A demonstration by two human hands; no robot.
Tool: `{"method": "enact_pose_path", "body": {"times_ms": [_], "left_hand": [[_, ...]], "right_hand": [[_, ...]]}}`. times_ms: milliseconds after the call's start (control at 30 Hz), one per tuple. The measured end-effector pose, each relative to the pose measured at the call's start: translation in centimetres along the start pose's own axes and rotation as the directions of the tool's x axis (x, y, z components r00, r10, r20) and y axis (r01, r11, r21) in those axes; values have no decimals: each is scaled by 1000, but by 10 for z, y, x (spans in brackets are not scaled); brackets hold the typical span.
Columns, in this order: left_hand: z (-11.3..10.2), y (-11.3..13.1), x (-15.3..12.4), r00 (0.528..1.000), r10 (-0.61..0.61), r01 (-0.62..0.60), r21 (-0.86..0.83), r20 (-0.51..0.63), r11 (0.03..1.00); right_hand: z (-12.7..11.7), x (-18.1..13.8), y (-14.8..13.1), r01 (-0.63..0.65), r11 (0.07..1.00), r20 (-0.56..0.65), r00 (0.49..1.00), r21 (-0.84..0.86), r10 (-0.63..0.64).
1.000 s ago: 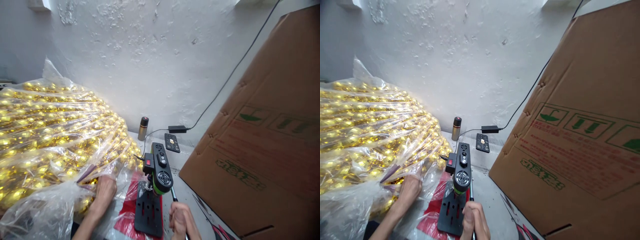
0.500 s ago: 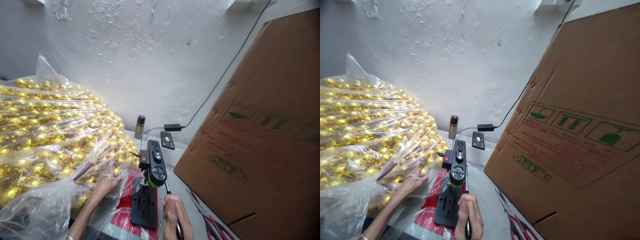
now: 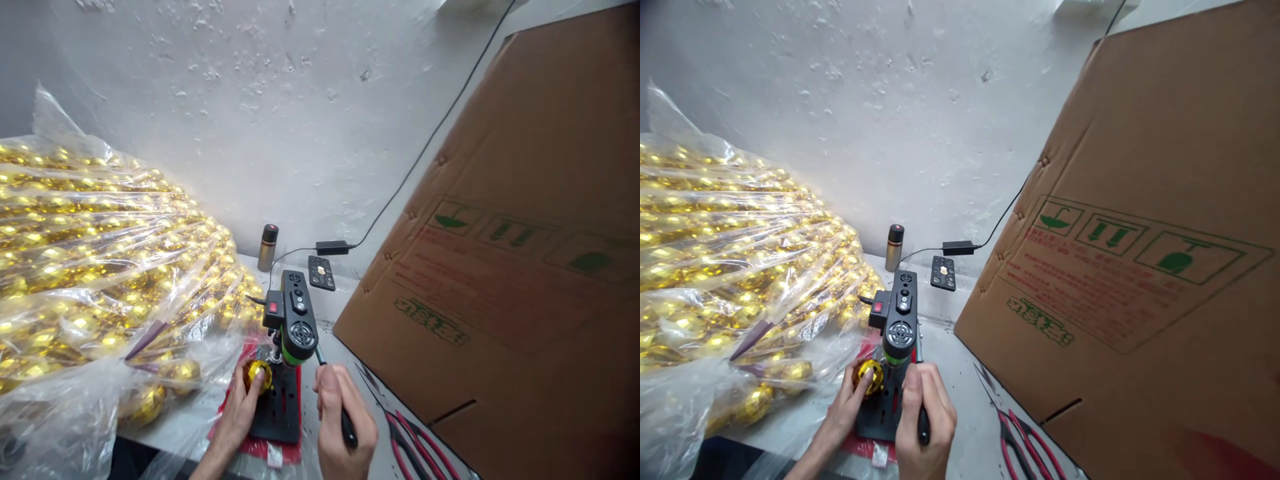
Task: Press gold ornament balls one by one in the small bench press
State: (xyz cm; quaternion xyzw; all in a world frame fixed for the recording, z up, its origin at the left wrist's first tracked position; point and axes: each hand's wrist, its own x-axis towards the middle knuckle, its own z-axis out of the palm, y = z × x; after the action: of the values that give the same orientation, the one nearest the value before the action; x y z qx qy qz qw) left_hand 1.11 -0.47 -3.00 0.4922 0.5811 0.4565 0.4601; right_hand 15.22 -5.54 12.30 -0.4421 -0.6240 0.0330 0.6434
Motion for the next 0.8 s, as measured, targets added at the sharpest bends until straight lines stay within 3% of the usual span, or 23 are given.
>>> {"method": "enact_pose_path", "body": {"times_ms": [167, 367, 533, 633, 800], "left_hand": [[2, 6, -5, 979, 168, -183, 136, 112, 974], [3, 2, -11, 910, 380, -408, 208, 162, 889], [14, -4, -14, 897, 426, -442, 233, 120, 866], [19, -1, -13, 920, 380, -392, 267, 98, 880], [18, 5, -11, 940, 297, -335, 299, 166, 894]], "right_hand": [[1, -7, 4, 57, 998, -3, 998, 8, -57], [-1, -8, 5, 75, 997, 11, 997, 5, -75], [1, -13, 4, 54, 998, 0, 999, 25, -54], [7, -18, -1, -44, 997, -59, 997, 69, 48], [15, -23, -9, -131, 984, -117, 982, 124, 146]]}}
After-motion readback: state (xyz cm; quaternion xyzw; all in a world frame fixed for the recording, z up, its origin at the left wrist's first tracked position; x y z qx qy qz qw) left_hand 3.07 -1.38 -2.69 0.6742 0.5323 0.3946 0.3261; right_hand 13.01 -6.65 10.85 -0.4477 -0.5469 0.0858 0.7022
